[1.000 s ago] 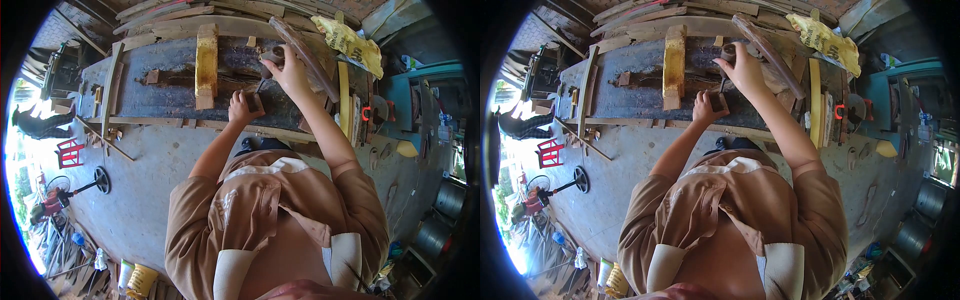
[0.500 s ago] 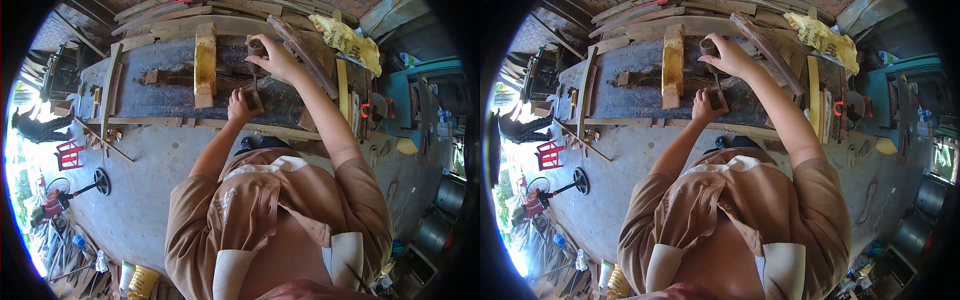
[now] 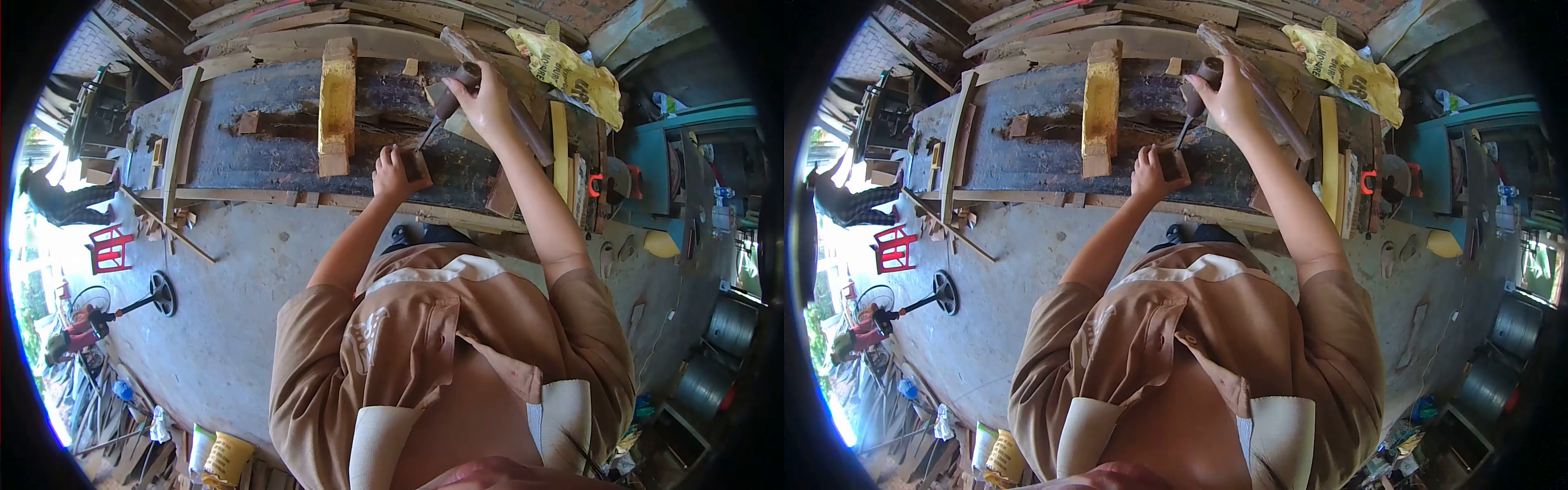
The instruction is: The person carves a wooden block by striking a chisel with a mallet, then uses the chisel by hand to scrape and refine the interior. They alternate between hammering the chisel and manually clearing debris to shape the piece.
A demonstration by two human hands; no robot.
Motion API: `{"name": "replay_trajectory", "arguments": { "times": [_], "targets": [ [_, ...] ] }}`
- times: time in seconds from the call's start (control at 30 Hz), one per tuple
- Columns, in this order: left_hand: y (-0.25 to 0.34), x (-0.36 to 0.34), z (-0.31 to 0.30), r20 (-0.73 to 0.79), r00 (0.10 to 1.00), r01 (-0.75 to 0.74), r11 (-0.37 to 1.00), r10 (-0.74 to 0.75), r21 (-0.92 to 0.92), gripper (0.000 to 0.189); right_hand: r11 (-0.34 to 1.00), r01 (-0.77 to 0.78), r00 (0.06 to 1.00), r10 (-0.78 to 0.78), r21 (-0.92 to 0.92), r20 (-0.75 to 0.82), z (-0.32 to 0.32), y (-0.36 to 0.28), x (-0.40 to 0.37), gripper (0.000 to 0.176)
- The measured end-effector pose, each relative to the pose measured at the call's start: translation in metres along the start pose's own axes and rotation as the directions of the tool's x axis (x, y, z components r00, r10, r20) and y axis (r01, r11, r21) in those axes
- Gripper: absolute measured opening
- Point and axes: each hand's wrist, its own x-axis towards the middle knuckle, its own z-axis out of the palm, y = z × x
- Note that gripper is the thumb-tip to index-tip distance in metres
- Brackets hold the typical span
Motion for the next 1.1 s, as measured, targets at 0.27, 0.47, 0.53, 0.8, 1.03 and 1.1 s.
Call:
{"name": "replay_trajectory", "arguments": {
  "times": [0.27,0.47,0.53,0.8,1.03,1.1],
  "targets": [
    [0.001,0.008,-0.007,0.06,0.998,-0.017,0.989,0.008,0.147,0.112,0.988,0.129,0.991,-0.127,-0.084,0.032,0.003,-0.016,-0.011,0.046],
    [-0.007,0.008,-0.007,0.092,0.996,-0.032,0.991,0.02,0.127,0.11,0.997,0.069,0.998,-0.07,0.036,0.008,-0.002,-0.013,-0.017,0.041],
    [-0.011,0.007,-0.003,0.041,0.998,-0.055,0.996,0.052,0.066,0.109,0.995,0.096,0.995,-0.096,0.0,-0.028,-0.006,-0.01,-0.017,0.039],
    [-0.014,0.005,0.0,0.017,0.997,-0.076,0.997,0.075,0.023,0.106,0.998,0.068,0.99,-0.069,-0.01,-0.119,-0.006,-0.001,-0.02,0.042],
    [-0.014,0.004,-0.001,0.021,0.997,-0.068,0.998,0.068,0.014,0.108,0.998,0.06,0.995,-0.059,0.019,-0.078,-0.008,-0.004,-0.021,0.041],
    [-0.011,0.004,-0.004,0.039,0.998,-0.056,0.997,0.054,0.049,0.108,0.991,0.126,0.99,-0.127,-0.035,-0.057,-0.009,-0.005,-0.021,0.041]
  ]
}}
